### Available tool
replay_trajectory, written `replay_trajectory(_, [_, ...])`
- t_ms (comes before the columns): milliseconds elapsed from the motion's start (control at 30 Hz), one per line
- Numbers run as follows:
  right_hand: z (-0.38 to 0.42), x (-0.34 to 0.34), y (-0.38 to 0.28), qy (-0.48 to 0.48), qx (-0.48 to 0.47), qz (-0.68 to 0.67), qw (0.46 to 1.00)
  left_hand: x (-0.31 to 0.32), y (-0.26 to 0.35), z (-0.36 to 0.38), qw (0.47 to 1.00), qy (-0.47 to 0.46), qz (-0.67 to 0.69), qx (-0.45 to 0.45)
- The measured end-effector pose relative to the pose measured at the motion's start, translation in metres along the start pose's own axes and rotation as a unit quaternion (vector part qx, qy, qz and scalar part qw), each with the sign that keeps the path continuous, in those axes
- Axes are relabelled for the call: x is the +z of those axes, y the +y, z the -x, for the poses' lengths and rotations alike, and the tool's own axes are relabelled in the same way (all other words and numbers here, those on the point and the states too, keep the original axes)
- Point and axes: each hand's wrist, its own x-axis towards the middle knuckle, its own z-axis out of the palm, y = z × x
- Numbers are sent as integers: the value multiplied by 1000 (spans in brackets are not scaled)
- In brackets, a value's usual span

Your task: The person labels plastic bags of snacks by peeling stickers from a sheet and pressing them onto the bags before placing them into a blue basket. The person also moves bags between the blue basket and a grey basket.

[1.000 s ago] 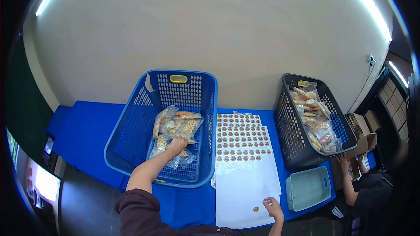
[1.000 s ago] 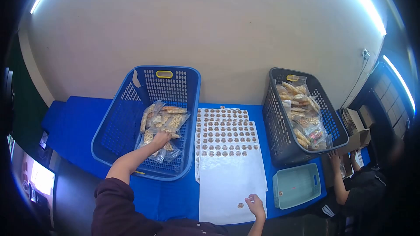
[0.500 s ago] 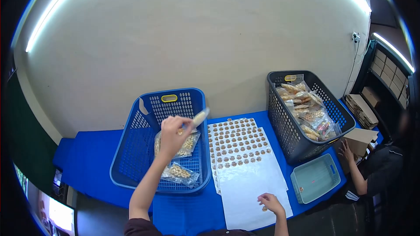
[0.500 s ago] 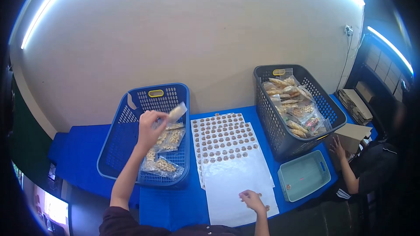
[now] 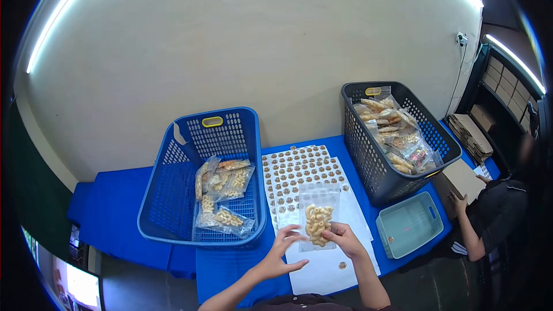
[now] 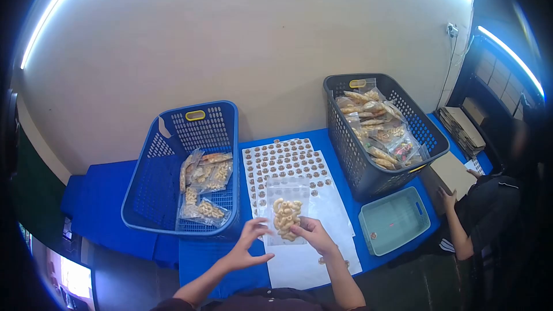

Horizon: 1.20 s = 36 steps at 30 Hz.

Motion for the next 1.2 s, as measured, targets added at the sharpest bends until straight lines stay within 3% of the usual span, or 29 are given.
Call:
replay_trajectory(100, [8,14,-1,-32,17,-13,999,25,-3,9,941,182,246,-146])
replay_trajectory(133, [7,20,7,-68,16,-12,998,32,-13,14,911,176,321,-191])
replay_trajectory(233, [7,46,22,-120,13,76,990,30,-15,25,881,153,344,-287])
replay_trajectory(267, [5,48,22,-140,34,81,986,32,-15,28,885,204,327,-262])
replay_trajectory(433, [-28,19,45,-220,149,63,962,18,-18,55,875,284,310,-238])
replay_trajectory(467, [-36,4,53,-205,168,63,962,11,-19,61,872,303,304,-236])
replay_trajectory(567, [-70,-58,111,-23,214,115,970,-3,-13,72,844,363,348,-186])
replay_trajectory(700, [-128,-159,192,196,166,261,931,-5,5,74,805,415,395,-154])
replay_trajectory(833, [-157,-196,198,220,100,514,823,5,16,72,777,482,371,-161])
replay_trajectory(967, [-160,-174,192,275,130,571,762,11,21,79,748,538,348,-173])
replay_trajectory(1200, [-158,-170,199,300,138,557,762,24,20,76,713,565,380,-166])
